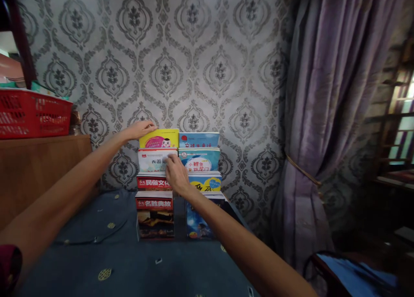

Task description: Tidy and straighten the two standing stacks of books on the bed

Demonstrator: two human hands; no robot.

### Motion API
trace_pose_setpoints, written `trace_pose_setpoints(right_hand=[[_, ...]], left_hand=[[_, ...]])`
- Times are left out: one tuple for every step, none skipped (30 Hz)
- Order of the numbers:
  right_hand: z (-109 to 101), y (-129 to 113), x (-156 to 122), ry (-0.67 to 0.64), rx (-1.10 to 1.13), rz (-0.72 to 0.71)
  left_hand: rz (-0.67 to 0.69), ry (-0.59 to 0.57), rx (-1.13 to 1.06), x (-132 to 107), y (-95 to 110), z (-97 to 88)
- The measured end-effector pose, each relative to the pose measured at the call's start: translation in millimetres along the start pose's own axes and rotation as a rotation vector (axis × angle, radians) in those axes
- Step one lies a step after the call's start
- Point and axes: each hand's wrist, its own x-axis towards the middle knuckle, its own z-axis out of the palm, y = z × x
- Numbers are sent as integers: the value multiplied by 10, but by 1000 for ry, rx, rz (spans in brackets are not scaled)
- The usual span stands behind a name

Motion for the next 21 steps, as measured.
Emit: trace_pose_setpoints(right_hand=[[10,6,-10,10,8,-4],[19,13,-20,18,14,-8],[27,21,-29,27,20,-13],[34,29,-37,33,26,-18],[40,39,-45,38,32,-22],[44,49,-51,43,38,-28],[48,59,-56,46,42,-35],[52,68,-61,46,45,-43],[54,75,-66,45,45,-51],[55,81,-72,40,45,-59],[54,86,-81,33,45,-69],[51,88,-92,25,45,-81],[45,90,-106,19,47,-95],[33,92,-125,16,50,-111],[15,97,-147,13,52,-130],[-11,106,-172,12,53,-149],[-47,122,-198,14,53,-166],[-94,147,-225,19,50,-178],[-154,184,-249,29,47,-182],[-226,234,-271,48,43,-176],[-307,298,-288,81,36,-158]], left_hand=[[-18,55,-52,-75,-62,-1],[-37,109,-97,-155,-120,1],[-61,161,-134,-238,-172,9],[-93,208,-163,-324,-217,24],[-134,249,-186,-411,-255,46],[-178,276,-206,-498,-286,75],[-220,291,-225,-583,-310,111],[-252,294,-245,-664,-328,153],[-273,291,-261,-738,-341,197],[-291,288,-272,-804,-348,241],[-310,291,-279,-859,-349,283],[-332,305,-282,-905,-344,320],[-353,332,-283,-940,-332,351],[-364,368,-280,-966,-310,376],[-366,413,-271,-984,-279,395],[-353,456,-256,-994,-235,408],[-324,491,-235,-998,-179,418],[-282,513,-211,-997,-109,426],[-229,516,-186,-990,-28,434],[-167,500,-162,-978,64,445],[-98,470,-141,-961,163,460]])
